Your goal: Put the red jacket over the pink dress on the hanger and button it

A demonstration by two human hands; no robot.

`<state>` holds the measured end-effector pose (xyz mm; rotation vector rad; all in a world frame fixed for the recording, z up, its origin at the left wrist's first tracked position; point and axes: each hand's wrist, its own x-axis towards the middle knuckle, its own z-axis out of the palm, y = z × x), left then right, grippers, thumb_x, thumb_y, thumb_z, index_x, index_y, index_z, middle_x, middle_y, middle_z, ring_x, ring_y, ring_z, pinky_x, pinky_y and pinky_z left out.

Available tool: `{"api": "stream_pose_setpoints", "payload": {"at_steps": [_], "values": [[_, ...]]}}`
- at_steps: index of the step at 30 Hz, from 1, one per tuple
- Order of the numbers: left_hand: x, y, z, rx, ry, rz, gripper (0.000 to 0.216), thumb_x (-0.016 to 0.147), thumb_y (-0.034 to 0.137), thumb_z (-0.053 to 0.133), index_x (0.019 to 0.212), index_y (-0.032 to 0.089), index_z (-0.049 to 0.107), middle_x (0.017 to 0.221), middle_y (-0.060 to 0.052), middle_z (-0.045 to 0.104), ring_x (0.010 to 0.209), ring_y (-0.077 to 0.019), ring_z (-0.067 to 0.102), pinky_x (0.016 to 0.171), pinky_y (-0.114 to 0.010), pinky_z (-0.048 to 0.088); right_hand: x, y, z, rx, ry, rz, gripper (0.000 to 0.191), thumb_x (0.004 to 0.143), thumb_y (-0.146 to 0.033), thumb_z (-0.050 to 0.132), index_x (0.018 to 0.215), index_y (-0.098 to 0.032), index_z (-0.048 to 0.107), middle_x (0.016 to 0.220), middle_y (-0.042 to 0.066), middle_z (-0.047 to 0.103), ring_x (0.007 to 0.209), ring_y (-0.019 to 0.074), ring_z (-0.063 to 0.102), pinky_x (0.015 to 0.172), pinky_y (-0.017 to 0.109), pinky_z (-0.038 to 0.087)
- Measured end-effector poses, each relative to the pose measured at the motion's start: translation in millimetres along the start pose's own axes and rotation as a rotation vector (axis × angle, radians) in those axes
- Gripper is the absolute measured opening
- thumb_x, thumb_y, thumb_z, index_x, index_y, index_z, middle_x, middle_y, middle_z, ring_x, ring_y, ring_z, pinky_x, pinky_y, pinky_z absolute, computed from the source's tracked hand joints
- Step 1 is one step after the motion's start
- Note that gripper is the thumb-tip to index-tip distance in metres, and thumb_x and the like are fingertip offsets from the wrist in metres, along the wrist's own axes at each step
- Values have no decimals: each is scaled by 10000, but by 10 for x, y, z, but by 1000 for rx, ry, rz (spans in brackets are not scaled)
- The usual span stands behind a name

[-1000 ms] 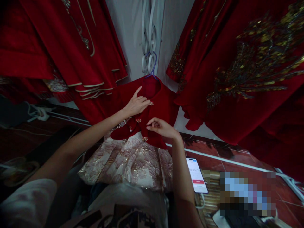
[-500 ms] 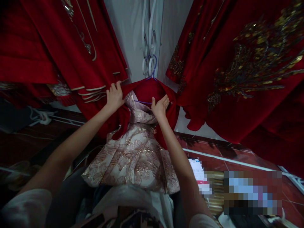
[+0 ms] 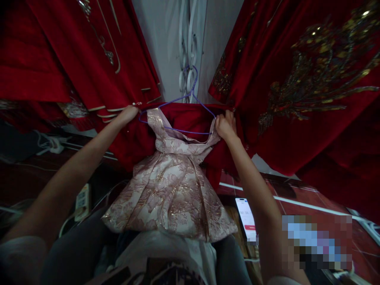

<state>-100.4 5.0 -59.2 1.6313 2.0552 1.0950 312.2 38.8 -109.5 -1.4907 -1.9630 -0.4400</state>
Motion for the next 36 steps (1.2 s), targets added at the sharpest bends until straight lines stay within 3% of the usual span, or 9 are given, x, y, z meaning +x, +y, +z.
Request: {"api": "stream_pose_setpoints", "payload": {"at_steps": [2,5,8,12,18,23,29,32,36], "values": [[8,-66,4,-166,-102,-62,224,758,276,467,728,145,646,722,-103,662,789,-298,634,721,-392,498,37,130,-144,110,-133,-88,416,931,-362,299,740,-151,602,951,159,644,945,268,567,845,373,421],[-51,-112,-8,-376,-220,-82,187,736,298,529,748,166,660,694,-88,672,748,-276,639,680,-380,521,103,264,-364,260,-287,-30,510,903,-541,345,574,-186,505,651,56,578,701,203,562,650,293,392],[-111,-75,-7,-515,-245,52,230,728,253,556,908,177,678,813,-68,706,797,-225,651,716,-345,533,131,286,-490,409,-370,85,605,818,-723,386,519,-197,422,526,13,461,574,161,483,543,270,323],[-126,71,6,-581,-247,278,353,774,231,553,1110,172,642,1021,-83,703,895,-167,652,795,-311,518,90,224,-501,654,-417,147,612,766,-781,421,573,-202,470,563,5,504,550,136,451,524,260,337],[-66,187,97,-284,-217,430,343,782,386,651,1023,148,707,986,-89,716,876,-183,634,805,-296,491,-49,178,-466,850,-348,145,411,723,-603,662,750,-196,620,697,8,623,605,126,540,577,242,427],[-58,194,187,-65,-55,565,414,819,490,585,979,131,716,991,-105,719,917,-209,628,838,-298,476,-96,271,-332,954,-171,230,287,735,-484,695,743,-202,642,715,30,672,620,149,603,599,274,493],[-190,72,147,439,204,315,408,880,457,448,1067,193,697,1042,-122,703,1014,-292,618,882,-389,453,-339,631,76,826,225,542,193,728,-379,687,734,-190,647,787,88,712,753,234,677,691,360,546],[-280,-107,145,662,69,206,367,860,393,447,1019,190,708,1001,-141,706,975,-312,640,811,-385,472,-651,717,259,811,167,661,213,716,-390,668,729,-180,643,771,99,709,740,247,677,642,361,538],[-455,-222,226,813,-320,241,289,807,366,501,911,210,721,953,-104,721,909,-273,668,725,-316,475,-966,580,276,879,-78,620,209,671,-354,688,737,-157,669,757,90,709,675,212,657,575,307,507]]}}
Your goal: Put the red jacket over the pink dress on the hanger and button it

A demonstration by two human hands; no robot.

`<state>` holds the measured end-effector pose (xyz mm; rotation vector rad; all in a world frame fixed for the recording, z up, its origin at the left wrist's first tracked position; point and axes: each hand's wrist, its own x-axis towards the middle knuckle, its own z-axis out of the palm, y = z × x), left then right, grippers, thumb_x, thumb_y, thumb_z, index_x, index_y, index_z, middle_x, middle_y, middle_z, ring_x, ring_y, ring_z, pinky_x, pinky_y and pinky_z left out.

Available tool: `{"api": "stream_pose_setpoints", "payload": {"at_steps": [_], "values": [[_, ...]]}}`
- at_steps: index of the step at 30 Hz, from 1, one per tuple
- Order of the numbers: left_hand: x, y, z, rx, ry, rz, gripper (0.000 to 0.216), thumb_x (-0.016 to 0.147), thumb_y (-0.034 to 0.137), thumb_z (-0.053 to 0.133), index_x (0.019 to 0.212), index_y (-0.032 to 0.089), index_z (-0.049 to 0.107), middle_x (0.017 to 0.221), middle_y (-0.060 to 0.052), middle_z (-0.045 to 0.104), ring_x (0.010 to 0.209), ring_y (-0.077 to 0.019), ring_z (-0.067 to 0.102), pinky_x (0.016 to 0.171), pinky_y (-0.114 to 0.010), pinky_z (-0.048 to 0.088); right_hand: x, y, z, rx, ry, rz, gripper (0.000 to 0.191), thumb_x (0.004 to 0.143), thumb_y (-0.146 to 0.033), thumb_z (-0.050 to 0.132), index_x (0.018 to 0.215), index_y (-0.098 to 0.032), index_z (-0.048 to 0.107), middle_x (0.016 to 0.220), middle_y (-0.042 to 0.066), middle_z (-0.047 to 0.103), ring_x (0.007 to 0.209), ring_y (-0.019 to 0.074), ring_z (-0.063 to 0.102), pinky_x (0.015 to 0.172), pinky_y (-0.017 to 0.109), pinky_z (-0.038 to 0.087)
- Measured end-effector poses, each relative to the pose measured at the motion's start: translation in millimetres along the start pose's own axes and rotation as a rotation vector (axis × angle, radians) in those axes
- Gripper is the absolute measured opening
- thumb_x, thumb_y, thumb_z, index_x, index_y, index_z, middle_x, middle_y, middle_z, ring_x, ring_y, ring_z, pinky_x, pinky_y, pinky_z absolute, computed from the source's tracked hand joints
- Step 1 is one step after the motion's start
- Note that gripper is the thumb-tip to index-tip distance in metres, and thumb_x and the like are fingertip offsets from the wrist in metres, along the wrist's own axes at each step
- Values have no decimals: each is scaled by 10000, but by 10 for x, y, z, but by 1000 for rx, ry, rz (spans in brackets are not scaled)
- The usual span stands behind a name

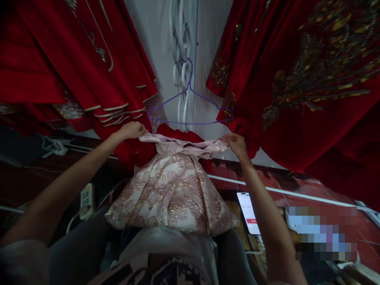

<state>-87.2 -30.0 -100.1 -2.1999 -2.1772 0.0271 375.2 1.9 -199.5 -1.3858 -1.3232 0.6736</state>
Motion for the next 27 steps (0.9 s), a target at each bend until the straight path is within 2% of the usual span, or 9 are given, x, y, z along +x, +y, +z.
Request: {"api": "stream_pose_setpoints", "payload": {"at_steps": [2,3,4,6,9,13,16,20,27], "values": [[-44,132,15,-23,-105,187,270,803,349,504,894,207,716,904,-78,728,840,-226,674,706,-283,476,-127,-121,31,-32,-135,-53,234,680,-380,687,745,-156,670,735,73,699,650,190,636,560,281,487],[-49,226,6,-55,-106,300,266,810,329,493,894,201,712,898,-69,729,828,-203,672,724,-273,480,-176,-213,47,-55,-191,-104,252,700,-404,675,750,-158,665,730,66,692,648,180,625,568,275,481],[-42,335,-11,-97,-73,415,266,819,305,478,894,192,707,918,-64,729,844,-187,667,763,-270,484,-214,-318,65,-76,-226,-173,271,728,-431,657,762,-162,658,732,60,685,653,173,617,586,272,479],[11,580,-45,-190,85,618,263,832,260,453,882,179,698,1067,-68,709,987,-182,639,902,-301,468,-262,-533,109,-105,-232,-316,290,789,-460,608,811,-173,644,773,55,680,691,169,610,637,275,479],[147,945,-34,-278,297,779,235,833,232,461,847,171,687,1300,-84,604,1195,-215,544,1038,-407,403,-275,-788,191,-155,-128,-470,276,859,-461,543,894,-199,622,854,50,676,765,175,613,730,291,478],[272,1285,150,-259,373,851,193,821,242,510,763,175,682,1422,-77,495,1361,-275,375,1144,-546,230,-207,-912,256,-232,68,-562,263,909,-444,473,947,-214,597,939,64,663,891,201,608,842,330,466],[247,1386,311,-241,357,852,190,823,247,520,794,181,696,1404,-90,503,1350,-277,387,1164,-593,129,-125,-876,214,-288,206,-607,274,930,-428,426,943,-202,581,998,94,647,994,234,579,925,397,432],[100,1366,384,-273,367,844,221,847,255,497,839,180,705,1448,-98,451,1311,-270,426,1141,-550,229,-40,-728,101,-322,343,-618,270,942,-399,394,973,-191,563,1141,131,603,1120,260,530,1008,459,366],[-211,1274,300,-264,410,834,245,889,307,470,816,206,680,1555,-25,282,1337,-282,394,1103,-548,281,-8,-362,41,-281,412,-421,248,921,-391,401,971,-188,534,1024,138,608,1011,245,576,923,401,431]]}}
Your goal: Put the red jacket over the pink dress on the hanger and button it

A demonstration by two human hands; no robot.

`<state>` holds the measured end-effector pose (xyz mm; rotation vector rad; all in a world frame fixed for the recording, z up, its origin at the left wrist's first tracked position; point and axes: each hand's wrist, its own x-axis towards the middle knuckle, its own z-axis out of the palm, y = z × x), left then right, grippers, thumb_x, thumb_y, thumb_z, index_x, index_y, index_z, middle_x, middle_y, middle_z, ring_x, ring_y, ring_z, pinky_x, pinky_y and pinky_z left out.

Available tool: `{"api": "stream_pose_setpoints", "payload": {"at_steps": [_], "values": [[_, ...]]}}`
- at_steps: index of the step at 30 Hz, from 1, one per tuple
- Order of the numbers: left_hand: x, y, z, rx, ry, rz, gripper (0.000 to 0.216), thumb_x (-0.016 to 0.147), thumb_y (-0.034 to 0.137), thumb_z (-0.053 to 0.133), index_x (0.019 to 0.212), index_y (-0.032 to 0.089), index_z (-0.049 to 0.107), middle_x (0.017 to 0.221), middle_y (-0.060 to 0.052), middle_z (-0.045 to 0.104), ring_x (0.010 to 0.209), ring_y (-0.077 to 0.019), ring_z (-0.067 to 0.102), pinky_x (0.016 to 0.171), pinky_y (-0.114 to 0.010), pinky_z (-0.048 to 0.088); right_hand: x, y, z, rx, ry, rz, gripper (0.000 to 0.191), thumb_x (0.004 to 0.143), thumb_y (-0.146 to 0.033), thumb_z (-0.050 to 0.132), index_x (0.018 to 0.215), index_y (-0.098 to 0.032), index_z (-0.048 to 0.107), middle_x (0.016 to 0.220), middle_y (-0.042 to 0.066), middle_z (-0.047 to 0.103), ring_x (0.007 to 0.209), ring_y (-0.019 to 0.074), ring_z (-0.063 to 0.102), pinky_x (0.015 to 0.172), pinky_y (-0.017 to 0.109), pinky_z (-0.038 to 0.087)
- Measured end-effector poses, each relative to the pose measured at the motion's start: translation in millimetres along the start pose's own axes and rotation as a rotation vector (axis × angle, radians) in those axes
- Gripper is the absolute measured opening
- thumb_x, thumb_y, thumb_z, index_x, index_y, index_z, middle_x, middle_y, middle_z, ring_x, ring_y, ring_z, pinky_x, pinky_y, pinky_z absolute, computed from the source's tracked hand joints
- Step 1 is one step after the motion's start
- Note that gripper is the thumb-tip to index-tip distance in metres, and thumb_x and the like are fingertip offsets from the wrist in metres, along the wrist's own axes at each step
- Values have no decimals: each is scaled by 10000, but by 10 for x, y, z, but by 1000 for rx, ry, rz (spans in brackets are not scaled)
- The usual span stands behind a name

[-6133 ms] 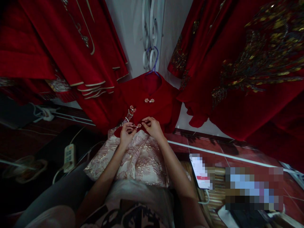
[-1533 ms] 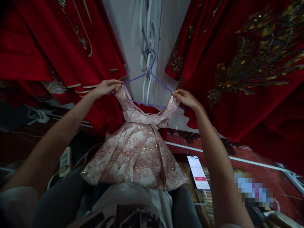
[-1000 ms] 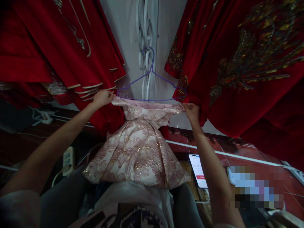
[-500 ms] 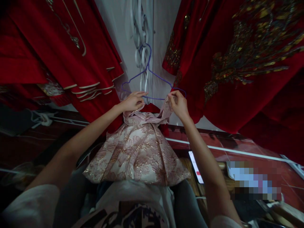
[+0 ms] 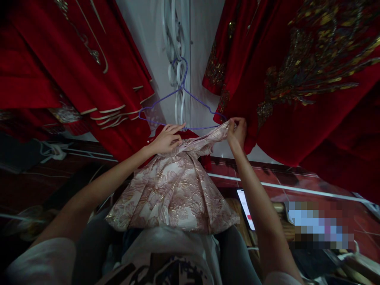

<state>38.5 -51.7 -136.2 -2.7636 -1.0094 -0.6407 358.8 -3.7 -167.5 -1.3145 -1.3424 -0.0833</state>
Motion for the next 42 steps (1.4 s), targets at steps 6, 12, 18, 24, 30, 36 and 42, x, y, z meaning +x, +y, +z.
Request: {"api": "stream_pose_setpoints", "payload": {"at_steps": [6,12,18,24,30,36,42], "values": [[-104,76,-98,-29,6,-15,226,900,342,474,844,235,665,1525,-2,349,1345,-262,388,1121,-559,239,-53,155,-6,7,31,137,211,901,-398,406,945,-211,495,984,129,635,918,235,617,860,372,466],[-106,81,-158,-98,50,-41,244,914,357,465,846,232,663,1432,-26,489,1323,-237,412,1124,-539,233,-67,203,10,11,26,198,210,875,-401,422,911,-206,491,944,132,634,880,240,613,837,378,463],[-104,79,-162,-108,50,-33,231,909,356,481,834,234,661,1415,-20,508,1304,-233,430,1119,-525,241,-69,134,-12,64,37,183,242,890,-435,408,943,-212,488,990,127,636,924,230,611,878,374,455],[-73,45,-127,-147,40,-18,217,904,356,493,829,236,658,1402,-17,520,1281,-220,456,1089,-497,286,32,-79,-11,71,-1,98,283,906,-461,401,940,-213,532,974,104,646,922,215,620,857,345,472],[16,62,-99,-267,51,-23,189,904,340,504,832,239,647,1375,-13,547,1239,-221,500,1041,-488,336,243,-600,156,99,-138,-99,339,920,-501,406,963,-205,565,958,90,644,923,213,612,840,323,461],[21,-110,-108,-382,313,-227,232,918,379,476,849,210,620,1179,-63,647,1122,-194,570,1009,-387,392,323,-667,330,90,-193,-146,332,948,-464,366,1038,-197,543,933,97,625,861,221,612,829,356,446],[-358,-664,-38,-285,873,-922,283,943,379,369,924,178,568,1008,-72,638,985,-173,580,935,-302,416,351,-613,259,121,-175,-142,365,908,-515,446,1079,-211,555,915,68,604,857,205,590,836,363,449]]}}
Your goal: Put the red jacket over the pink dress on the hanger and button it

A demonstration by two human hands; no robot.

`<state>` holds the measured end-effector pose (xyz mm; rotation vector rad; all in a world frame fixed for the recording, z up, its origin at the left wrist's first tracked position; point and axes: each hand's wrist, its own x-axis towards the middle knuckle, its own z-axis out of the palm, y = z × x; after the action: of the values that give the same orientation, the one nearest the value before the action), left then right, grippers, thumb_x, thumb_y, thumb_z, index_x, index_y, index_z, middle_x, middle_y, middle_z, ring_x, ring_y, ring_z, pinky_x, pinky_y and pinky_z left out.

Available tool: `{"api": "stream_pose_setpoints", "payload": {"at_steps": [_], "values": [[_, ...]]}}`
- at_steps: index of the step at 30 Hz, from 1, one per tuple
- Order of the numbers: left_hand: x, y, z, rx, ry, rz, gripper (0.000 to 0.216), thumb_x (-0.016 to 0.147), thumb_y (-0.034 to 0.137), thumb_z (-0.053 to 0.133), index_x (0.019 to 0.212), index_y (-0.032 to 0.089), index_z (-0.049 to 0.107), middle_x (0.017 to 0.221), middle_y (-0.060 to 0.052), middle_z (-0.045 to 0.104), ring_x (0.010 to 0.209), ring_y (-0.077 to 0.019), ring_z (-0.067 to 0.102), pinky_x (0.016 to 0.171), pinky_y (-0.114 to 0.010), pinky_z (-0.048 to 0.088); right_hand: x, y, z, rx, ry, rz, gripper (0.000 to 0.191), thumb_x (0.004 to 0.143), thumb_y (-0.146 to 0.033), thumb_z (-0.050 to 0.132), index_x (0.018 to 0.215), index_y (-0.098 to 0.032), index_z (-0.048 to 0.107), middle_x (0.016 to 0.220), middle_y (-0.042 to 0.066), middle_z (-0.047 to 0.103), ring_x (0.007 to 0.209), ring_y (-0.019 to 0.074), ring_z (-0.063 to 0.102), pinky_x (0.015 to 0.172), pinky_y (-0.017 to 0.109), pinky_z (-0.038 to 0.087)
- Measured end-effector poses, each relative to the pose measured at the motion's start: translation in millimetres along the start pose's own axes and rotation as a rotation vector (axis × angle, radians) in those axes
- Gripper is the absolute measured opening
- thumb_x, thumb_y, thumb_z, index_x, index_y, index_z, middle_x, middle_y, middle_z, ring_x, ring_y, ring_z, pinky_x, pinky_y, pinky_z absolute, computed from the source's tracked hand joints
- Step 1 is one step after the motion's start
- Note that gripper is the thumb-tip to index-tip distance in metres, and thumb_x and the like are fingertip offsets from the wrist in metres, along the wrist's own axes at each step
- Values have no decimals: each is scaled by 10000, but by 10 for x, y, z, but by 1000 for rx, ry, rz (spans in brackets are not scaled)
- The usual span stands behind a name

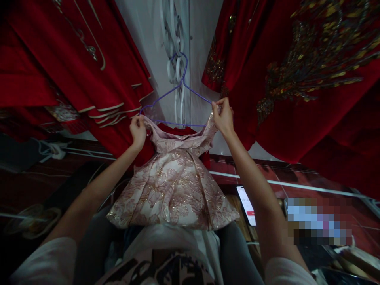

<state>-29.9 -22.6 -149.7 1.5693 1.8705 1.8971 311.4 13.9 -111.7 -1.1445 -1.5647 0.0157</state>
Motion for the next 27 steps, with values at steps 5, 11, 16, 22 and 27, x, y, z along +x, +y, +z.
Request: {"api": "stream_pose_setpoints", "payload": {"at_steps": [5,11,16,22,27], "values": [[119,-390,-108,21,74,-241,242,915,343,404,844,169,557,874,-39,642,847,-145,587,823,-248,444,12,-35,-28,17,-20,15,380,907,-509,453,1098,-200,563,912,79,604,858,215,592,832,379,451],[267,-357,-87,-127,83,-60,223,876,355,490,802,172,594,803,-10,641,805,-131,591,799,-231,452,27,-19,-41,-19,-9,-12,369,900,-524,458,1020,-195,572,833,59,588,760,191,578,768,355,453],[626,-236,-69,-261,25,68,290,844,448,570,761,173,606,787,-24,651,783,-140,606,782,-249,473,23,-12,-47,-19,-3,-20,382,892,-560,456,969,-201,563,784,39,561,716,184,557,750,362,444],[589,-189,-284,-262,53,158,416,849,594,506,862,192,611,854,-41,610,859,-161,592,842,-299,466,32,0,-41,-17,-23,-5,390,890,-570,444,961,-204,555,798,47,554,730,190,555,744,366,432],[202,-149,-531,-13,-203,333,350,827,570,559,916,245,655,1124,-75,540,1157,-231,475,1029,-392,371,38,11,-22,-24,-18,18,390,880,-577,453,943,-205,552,771,44,552,706,186,542,717,355,431]]}}
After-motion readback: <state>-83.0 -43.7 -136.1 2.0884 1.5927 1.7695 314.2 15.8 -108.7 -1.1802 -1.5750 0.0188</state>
